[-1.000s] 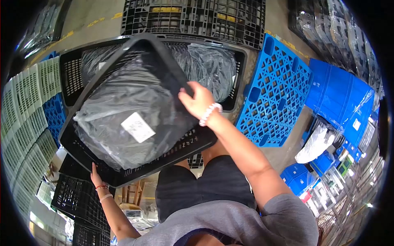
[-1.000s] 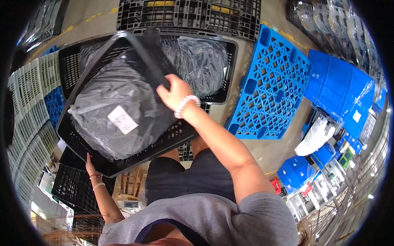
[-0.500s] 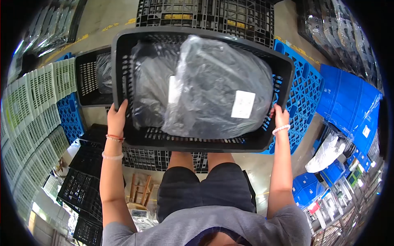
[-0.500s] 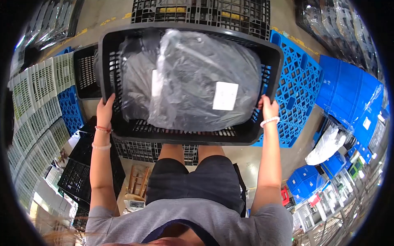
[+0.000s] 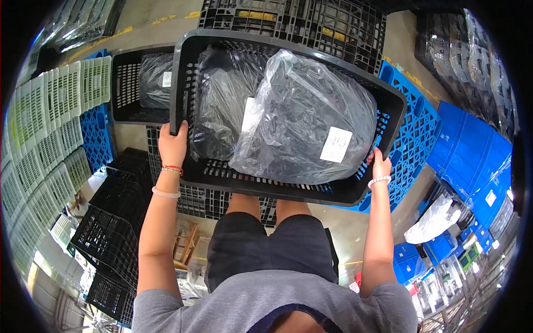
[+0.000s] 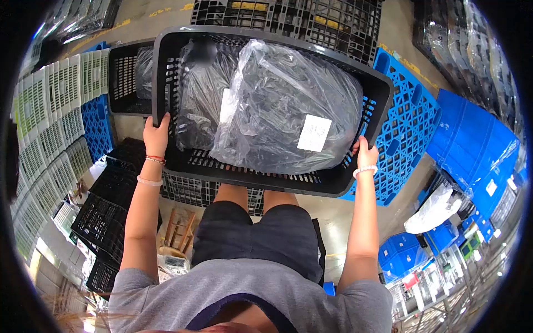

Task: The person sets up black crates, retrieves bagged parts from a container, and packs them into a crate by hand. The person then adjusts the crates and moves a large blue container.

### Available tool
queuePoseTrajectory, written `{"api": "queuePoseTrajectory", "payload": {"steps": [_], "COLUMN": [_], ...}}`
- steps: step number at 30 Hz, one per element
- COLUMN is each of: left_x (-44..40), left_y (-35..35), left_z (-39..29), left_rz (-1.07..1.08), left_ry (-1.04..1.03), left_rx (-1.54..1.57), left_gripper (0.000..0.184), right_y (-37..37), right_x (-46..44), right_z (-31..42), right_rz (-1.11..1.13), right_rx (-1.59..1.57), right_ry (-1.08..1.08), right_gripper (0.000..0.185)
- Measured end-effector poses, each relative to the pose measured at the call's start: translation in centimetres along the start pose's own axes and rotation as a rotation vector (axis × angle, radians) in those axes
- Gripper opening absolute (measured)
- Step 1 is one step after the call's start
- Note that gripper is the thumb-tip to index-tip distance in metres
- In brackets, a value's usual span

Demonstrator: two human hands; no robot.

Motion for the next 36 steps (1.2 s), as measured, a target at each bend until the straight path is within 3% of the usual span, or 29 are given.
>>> {"api": "queuePoseTrajectory", "payload": {"steps": [14, 19, 23, 27, 33, 35, 36], "left_x": [-0.4, -0.1, -0.4, -0.6, 0.1, 0.3, 0.1], "left_y": [-0.1, -0.4, -0.6, -0.4, 0.1, 1.1, 1.1], "left_z": [-0.7, -0.5, -0.1, -0.3, -1.5, -2.4, -2.2], "left_rz": [0.030, 0.034, -0.016, -0.021, -0.056, -0.083, -0.062], "left_ry": [0.046, 0.110, 0.080, 0.050, 0.116, 0.089, 0.086], "left_rx": [-0.011, 0.140, 0.065, -0.085, -0.101, -0.104, -0.086], "left_gripper": [0.034, 0.040, 0.033, 0.036, 0.033, 0.031, 0.029], "right_y": [0.0, 0.1, -0.1, -0.3, 0.2, 1.0, 0.0], "right_x": [0.8, 1.3, 1.4, 1.3, 0.3, -0.8, 0.1], "right_z": [-0.2, -0.3, -0.3, -0.1, -0.9, -2.2, -0.9], "right_rz": [-0.078, -0.061, -0.090, -0.109, -0.301, -0.314, -0.331], "right_rx": [0.032, -0.020, -0.077, 0.009, 0.442, 0.405, 0.414], "right_ry": [-0.094, -0.092, -0.061, -0.027, 0.098, 0.189, 0.136], "right_gripper": [0.035, 0.034, 0.034, 0.033, 0.043, 0.039, 0.036]}}
Point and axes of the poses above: each hand's wrist, its own x-axis away from the middle knuckle, its own y-axis out of the back of the hand, z = x × y, the point moved 2 cm from there along -x, towards the middle knuckle, and after that the axes turned 10 degrees about -x, right-handed, at the moved point
